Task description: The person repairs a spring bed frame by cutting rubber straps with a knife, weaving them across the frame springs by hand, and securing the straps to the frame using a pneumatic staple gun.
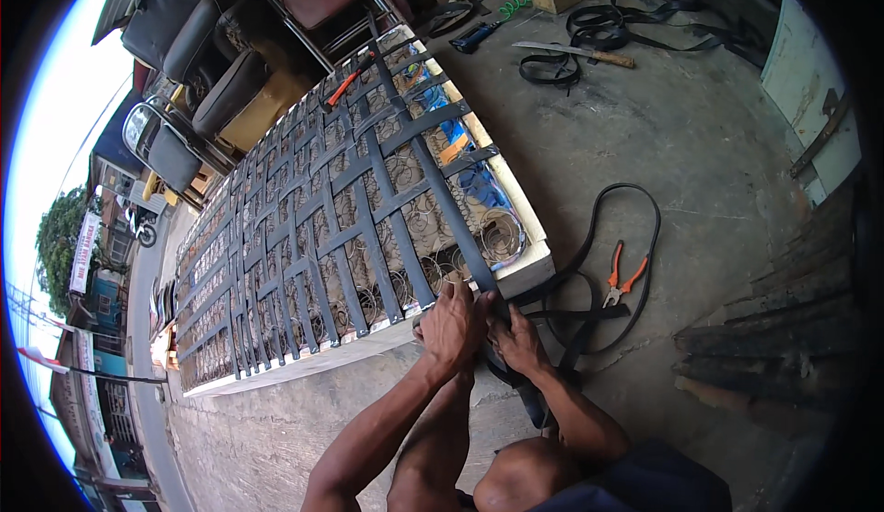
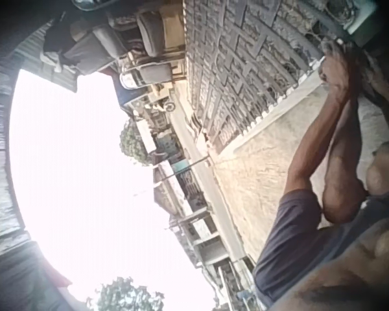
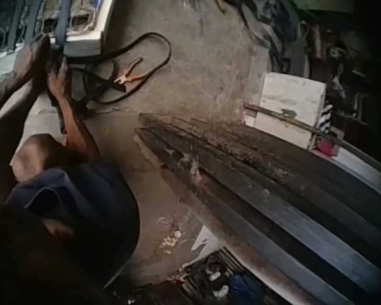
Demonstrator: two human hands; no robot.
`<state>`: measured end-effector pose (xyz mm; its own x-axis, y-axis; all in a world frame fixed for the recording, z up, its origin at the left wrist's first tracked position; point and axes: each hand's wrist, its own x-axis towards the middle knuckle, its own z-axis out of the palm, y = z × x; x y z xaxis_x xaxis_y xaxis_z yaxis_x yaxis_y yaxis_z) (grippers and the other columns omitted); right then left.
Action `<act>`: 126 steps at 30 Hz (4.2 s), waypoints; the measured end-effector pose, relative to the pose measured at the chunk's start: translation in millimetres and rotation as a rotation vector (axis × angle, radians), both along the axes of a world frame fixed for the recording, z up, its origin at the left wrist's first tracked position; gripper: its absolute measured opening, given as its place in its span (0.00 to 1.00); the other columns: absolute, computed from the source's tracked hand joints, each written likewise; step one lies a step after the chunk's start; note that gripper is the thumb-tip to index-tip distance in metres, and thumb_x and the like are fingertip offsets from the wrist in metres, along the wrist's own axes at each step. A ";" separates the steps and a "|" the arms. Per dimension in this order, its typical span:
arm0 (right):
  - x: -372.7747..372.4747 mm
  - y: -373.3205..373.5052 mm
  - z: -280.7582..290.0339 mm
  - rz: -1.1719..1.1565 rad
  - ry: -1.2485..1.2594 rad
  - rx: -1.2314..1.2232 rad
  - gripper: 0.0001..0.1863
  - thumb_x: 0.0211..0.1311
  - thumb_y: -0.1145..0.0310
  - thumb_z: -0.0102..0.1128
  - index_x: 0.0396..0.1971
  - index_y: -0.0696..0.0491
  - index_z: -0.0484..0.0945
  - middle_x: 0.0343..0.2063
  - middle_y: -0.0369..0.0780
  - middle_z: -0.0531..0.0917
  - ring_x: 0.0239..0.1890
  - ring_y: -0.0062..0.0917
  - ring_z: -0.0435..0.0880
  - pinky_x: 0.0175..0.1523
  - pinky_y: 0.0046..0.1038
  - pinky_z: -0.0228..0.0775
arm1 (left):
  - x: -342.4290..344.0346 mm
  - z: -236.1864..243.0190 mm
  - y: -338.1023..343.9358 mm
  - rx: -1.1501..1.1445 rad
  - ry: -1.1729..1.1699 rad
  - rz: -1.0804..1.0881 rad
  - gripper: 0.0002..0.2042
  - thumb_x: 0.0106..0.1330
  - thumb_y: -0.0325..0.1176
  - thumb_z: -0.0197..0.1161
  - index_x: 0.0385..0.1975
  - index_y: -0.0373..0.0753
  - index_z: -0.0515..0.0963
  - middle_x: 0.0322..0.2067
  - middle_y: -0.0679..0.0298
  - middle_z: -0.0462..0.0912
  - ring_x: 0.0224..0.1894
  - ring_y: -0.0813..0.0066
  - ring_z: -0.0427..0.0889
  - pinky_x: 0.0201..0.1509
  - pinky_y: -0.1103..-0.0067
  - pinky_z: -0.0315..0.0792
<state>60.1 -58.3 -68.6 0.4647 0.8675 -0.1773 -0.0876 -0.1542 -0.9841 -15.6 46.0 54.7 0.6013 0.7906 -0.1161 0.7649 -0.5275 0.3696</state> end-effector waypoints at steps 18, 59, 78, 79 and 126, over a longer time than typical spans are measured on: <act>14.1 37.4 -18.9 -0.002 0.199 0.110 0.10 0.72 0.64 0.55 0.39 0.56 0.74 0.15 0.38 0.76 0.16 0.22 0.78 0.21 0.28 0.69 | 21.3 -19.7 19.8 0.220 0.121 -0.111 0.30 0.62 0.54 0.65 0.49 0.28 0.75 0.51 0.47 0.76 0.66 0.36 0.58 0.64 0.50 0.56; -71.3 -68.8 90.8 0.347 -1.280 -0.726 0.21 0.75 0.57 0.39 0.54 0.54 0.75 0.56 0.42 0.80 0.57 0.31 0.80 0.63 0.32 0.69 | -0.8 -47.9 33.4 0.251 -0.264 -0.158 0.38 0.59 0.53 0.68 0.60 0.26 0.70 0.55 0.47 0.75 0.66 0.48 0.62 0.69 0.56 0.54; 112.6 175.1 221.2 0.341 -0.801 -0.312 0.11 0.66 0.65 0.63 0.31 0.59 0.81 0.21 0.46 0.81 0.23 0.38 0.83 0.31 0.35 0.71 | -8.9 18.4 187.0 0.001 -0.578 -0.199 0.10 0.66 0.30 0.64 0.43 0.32 0.79 0.42 0.51 0.82 0.48 0.51 0.77 0.55 0.62 0.72; 122.7 207.1 209.2 0.269 -0.936 -0.119 0.10 0.67 0.67 0.61 0.31 0.59 0.80 0.22 0.46 0.81 0.24 0.40 0.82 0.32 0.36 0.71 | 2.4 15.0 215.0 0.106 -0.632 -0.130 0.11 0.66 0.30 0.64 0.44 0.32 0.79 0.43 0.50 0.82 0.49 0.50 0.77 0.57 0.62 0.71; 240.0 799.4 124.9 0.524 -1.635 0.077 0.27 0.69 0.54 0.56 0.64 0.48 0.70 0.51 0.45 0.76 0.57 0.39 0.77 0.64 0.56 0.61 | 78.9 -55.1 455.8 0.113 -0.073 0.401 0.34 0.68 0.47 0.50 0.74 0.45 0.58 0.76 0.50 0.51 0.79 0.48 0.41 0.77 0.50 0.28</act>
